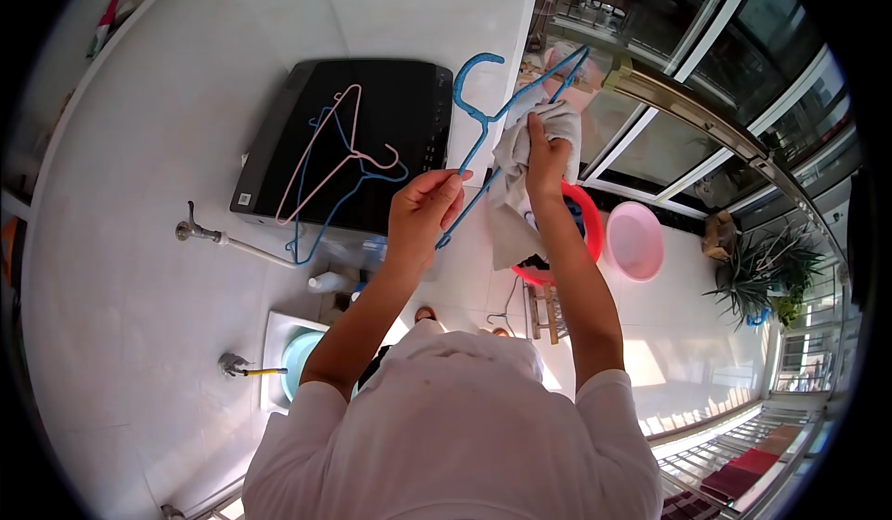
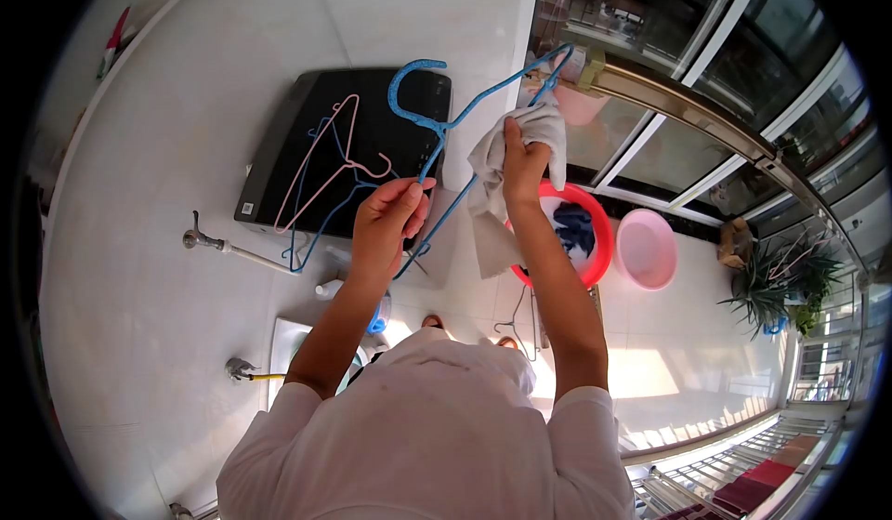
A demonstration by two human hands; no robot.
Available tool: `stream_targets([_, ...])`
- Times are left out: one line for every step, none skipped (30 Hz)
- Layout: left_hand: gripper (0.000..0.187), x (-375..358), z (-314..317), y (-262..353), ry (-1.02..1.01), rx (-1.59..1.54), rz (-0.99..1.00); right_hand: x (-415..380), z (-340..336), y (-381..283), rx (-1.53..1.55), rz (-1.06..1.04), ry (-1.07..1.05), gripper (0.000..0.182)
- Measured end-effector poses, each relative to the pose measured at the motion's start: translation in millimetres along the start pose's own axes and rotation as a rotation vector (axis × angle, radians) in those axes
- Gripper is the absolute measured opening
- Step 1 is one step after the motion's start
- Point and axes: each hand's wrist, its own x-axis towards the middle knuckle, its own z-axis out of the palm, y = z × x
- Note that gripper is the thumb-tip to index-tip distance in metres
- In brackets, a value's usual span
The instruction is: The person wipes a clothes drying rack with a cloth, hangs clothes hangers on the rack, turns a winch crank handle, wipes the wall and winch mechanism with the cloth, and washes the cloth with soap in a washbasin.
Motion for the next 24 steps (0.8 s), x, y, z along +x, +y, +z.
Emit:
stream_targets([0.024, -1.6, -1.2, 0.4, 0.005, -0.014, -0.007, 20.7, -11.9, 2.0, -0.175, -0.064, 0.059, 0.033])
stream_targets([0.024, -2.0, -2.8, 1.3, 0.011, -0.030, -0.012, 31.3, -20.2, -6.5, -0.123, -0.037, 0.102, 0.040])
stream_targets([0.024, -1.5, -4.1, 2.1, 0.018, -0.047, -0.013, 40.5, -33.2, -3.8, -0.014, -0.043, 0.102, 0.037])
stream_targets([0.024, -0.9, -4.4, 1.3, 0.027, -0.066, 0.001, 34.4, -34.9, -20.9, -0.004, -0.042, 0.135, 0.032])
stream_targets([0.024, -0.6, -4.1, -1.6, 0.038, -0.086, 0.013, 24.3, -38.9, -38.9, 0.006, -0.040, 0.168, 0.028])
stream_targets([0.025, 0.0, -3.7, -5.0, 0.046, -0.108, 0.025, 15.3, -38.8, -47.0, 0.073, -0.084, 0.146, 0.024])
stream_targets([0.025, 0.6, -2.2, -7.9, 0.039, -0.087, 0.030, 7.2, -36.5, -55.5, 0.141, -0.129, 0.127, 0.025])
stream_targets([0.025, 0.6, -0.7, -11.3, 0.028, -0.066, 0.032, 0.2, -31.4, -65.4, 0.263, -0.087, 0.042, 0.034])
stream_targets([0.025, 0.5, 2.3, -15.9, 0.011, -0.042, 0.029, -3.4, -23.4, -79.1, 0.325, -0.043, -0.003, 0.036])
stream_targets([0.023, 1.2, 4.1, -23.5, -0.007, -0.035, 0.051, -7.1, -14.4, -94.3, 0.387, 0.001, -0.042, 0.038])
stream_targets([0.023, 2.1, 6.9, -31.1, -0.012, -0.009, 0.058, -10.4, -5.5, -106.9, 0.450, 0.042, -0.080, 0.040])
stream_targets([0.023, 2.7, 10.0, -38.8, -0.017, 0.017, 0.063, -13.1, 6.1, -116.1, 0.487, 0.130, -0.071, 0.039])
stream_targets([0.022, 3.2, 12.6, -44.7, -0.021, 0.043, 0.069, -17.3, 17.0, -120.0, 0.526, 0.218, -0.062, 0.041])
stream_targets([0.022, 4.7, 15.4, -49.1, -0.021, 0.030, 0.082, -23.3, 22.3, -111.4, 0.374, 0.272, -0.135, 0.043])
stream_targets([0.022, 7.0, 18.3, -52.4, -0.018, 0.015, 0.097, -32.5, 28.2, -101.5, 0.347, 0.258, -0.204, 0.043])
stream_targets([0.021, 9.4, 19.9, -53.9, -0.011, 0.000, 0.114, -41.9, 34.0, -91.7, 0.320, 0.243, -0.272, 0.044])
stream_targets([0.021, 13.1, 19.6, -53.0, 0.007, 0.011, 0.117, -55.2, 37.6, -83.4, 0.416, 0.158, -0.339, 0.044])
stream_targets([0.020, 15.9, 17.5, -50.9, 0.030, 0.021, 0.120, -65.1, 34.3, -67.0, 0.345, 0.109, -0.371, 0.041])
stream_targets([0.020, 16.7, 14.5, -49.4, 0.058, 0.032, 0.124, -81.6, 36.7, -66.9, 0.263, -0.054, -0.334, 0.036])
stream_targets([0.018, 18.1, 7.9, -55.6, 0.039, 0.032, 0.113, -89.5, 33.6, -61.8, 0.062, -0.230, -0.346, 0.034])
stream_targets([0.016, 17.7, 6.6, -55.2, 0.076, 0.045, 0.123, -92.8, 33.1, -57.3, -0.137, -0.407, -0.353, 0.032])
stream_targets([0.014, 15.4, 7.0, -56.4, 0.109, 0.060, 0.129, -90.3, 29.2, -56.2, -0.125, -0.380, -0.434, 0.042])
stream_targets([0.012, 13.8, 8.6, -58.1, 0.140, 0.074, 0.133, -89.1, 30.0, -54.7, -0.058, -0.298, -0.413, 0.042])
stream_targets([0.011, 13.7, 10.7, -59.2, 0.109, 0.102, 0.202, -88.4, 31.8, -60.1, 0.003, -0.211, -0.388, 0.042])
